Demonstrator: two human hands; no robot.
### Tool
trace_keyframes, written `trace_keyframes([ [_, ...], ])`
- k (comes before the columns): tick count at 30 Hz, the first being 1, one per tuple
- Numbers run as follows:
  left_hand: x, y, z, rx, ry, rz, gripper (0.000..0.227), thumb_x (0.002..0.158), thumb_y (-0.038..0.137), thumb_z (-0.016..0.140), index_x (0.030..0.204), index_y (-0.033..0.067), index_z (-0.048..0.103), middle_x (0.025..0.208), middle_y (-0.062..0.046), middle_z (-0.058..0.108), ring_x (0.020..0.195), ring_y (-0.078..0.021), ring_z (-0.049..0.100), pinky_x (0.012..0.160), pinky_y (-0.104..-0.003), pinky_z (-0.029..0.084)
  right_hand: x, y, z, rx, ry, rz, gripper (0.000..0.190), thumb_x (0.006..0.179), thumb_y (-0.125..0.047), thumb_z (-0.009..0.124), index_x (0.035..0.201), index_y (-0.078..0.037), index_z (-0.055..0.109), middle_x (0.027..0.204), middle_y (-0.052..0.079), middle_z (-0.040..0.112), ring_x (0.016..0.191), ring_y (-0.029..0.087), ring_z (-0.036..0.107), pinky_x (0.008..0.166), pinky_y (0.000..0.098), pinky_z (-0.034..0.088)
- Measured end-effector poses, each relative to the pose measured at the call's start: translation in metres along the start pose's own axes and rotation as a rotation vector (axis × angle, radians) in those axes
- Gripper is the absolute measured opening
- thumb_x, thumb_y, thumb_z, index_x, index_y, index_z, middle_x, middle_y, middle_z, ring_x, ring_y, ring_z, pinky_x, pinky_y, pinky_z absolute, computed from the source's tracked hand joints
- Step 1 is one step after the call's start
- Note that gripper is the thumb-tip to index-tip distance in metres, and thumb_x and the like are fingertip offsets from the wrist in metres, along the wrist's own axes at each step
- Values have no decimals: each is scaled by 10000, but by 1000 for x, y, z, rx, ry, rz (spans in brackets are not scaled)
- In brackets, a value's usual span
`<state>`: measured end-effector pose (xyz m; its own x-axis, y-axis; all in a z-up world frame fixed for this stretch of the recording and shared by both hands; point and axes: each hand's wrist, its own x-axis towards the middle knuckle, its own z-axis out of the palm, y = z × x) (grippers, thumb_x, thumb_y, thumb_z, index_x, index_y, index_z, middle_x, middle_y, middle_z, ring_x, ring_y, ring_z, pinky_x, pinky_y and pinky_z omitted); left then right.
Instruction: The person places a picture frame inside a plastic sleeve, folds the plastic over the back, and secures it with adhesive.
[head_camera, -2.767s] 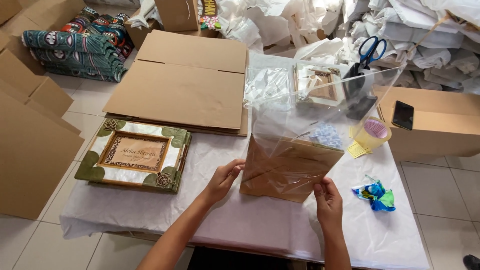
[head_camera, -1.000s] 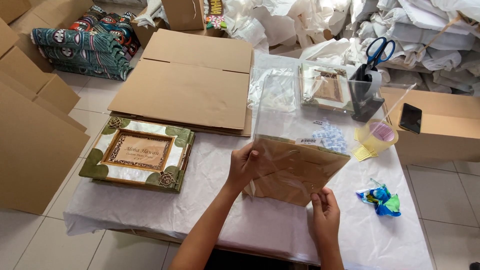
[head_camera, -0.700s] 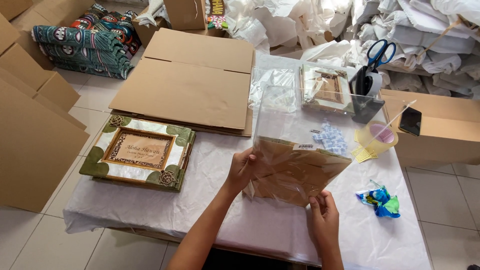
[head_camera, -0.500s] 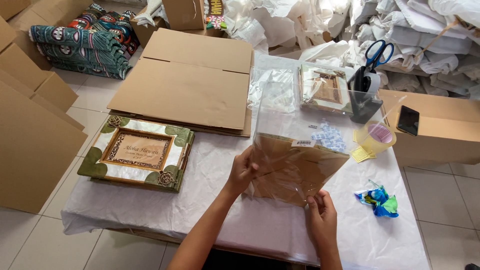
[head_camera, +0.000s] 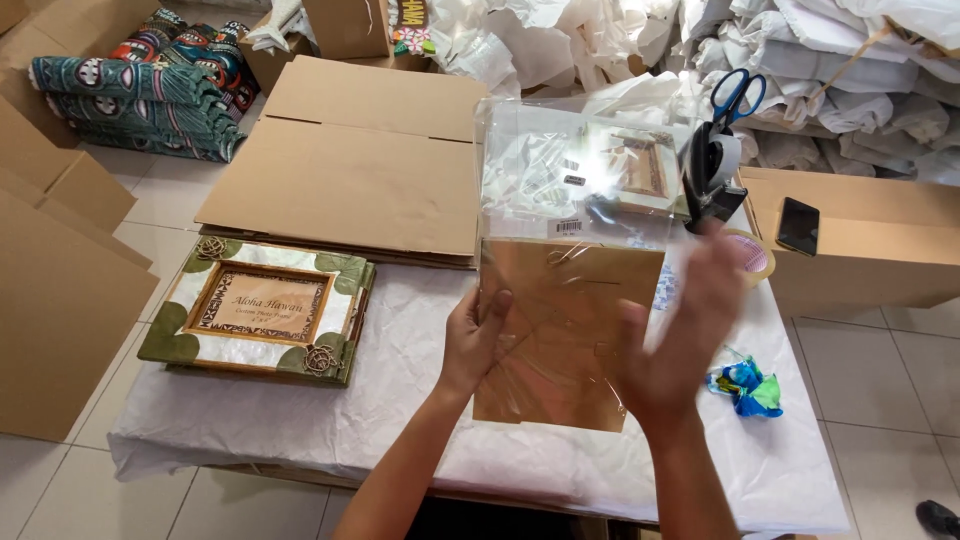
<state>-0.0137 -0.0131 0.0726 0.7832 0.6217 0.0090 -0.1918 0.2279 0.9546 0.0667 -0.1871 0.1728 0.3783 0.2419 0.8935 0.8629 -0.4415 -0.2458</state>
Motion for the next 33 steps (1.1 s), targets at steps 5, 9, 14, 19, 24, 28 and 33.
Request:
trace_keyframes([
  [5,-22,13,14,-193,-22,-116,528,907,413,740,756,159,302,706,50,185,556,-67,206,411,-246,283,53,-17,56,-290,-511,-389,662,1110,-517,470,1674,-235,269,1743,42,197,1617,299,201,1217,644,327],
  [9,-26,-3,4,70,-12,-22,540,905,522,708,740,183,321,697,88,262,627,-56,251,547,-232,258,72,24,77,-332,-533,-345,572,1140,-472,479,1661,-355,275,1733,73,181,1597,324,137,1264,626,177],
  [14,-24,-14,-6,111,13,-64,570,877,566,710,724,182,317,711,72,280,660,-73,299,602,-238,301,77,86,68,-399,-582,193,599,1157,-526,176,1705,-290,124,1712,-56,-100,1605,181,-80,1296,562,-57],
  [19,-7,-52,-19,22,-30,-240,444,933,554,743,905,133,604,721,-6,575,745,-87,607,666,-294,655,87,70,42,514,-542,938,805,1043,-673,338,1617,-116,245,1612,240,340,1447,462,381,1130,663,339],
  [24,-10,-46,-14,5,-46,-280,389,944,528,739,959,151,645,754,12,631,763,-75,637,713,-277,637,46,112,58,1094,-562,966,710,896,-211,710,1540,-114,429,1213,247,704,1025,373,724,806,452,621],
  [28,-2,-67,-25,-52,-17,-284,412,940,540,735,1004,138,670,806,-32,693,786,-117,683,719,-321,657,22,122,35,1040,-129,1021,359,1052,-236,595,1406,-174,595,1316,81,711,1165,168,735,951,298,592],
  [33,11,-50,-16,-165,72,-260,470,954,550,708,1067,95,664,866,-67,716,826,-158,698,738,-349,650,-100,68,-13,1046,-50,1221,366,1046,-379,465,1357,-257,615,1364,-30,677,1290,116,629,1054,306,473],
])
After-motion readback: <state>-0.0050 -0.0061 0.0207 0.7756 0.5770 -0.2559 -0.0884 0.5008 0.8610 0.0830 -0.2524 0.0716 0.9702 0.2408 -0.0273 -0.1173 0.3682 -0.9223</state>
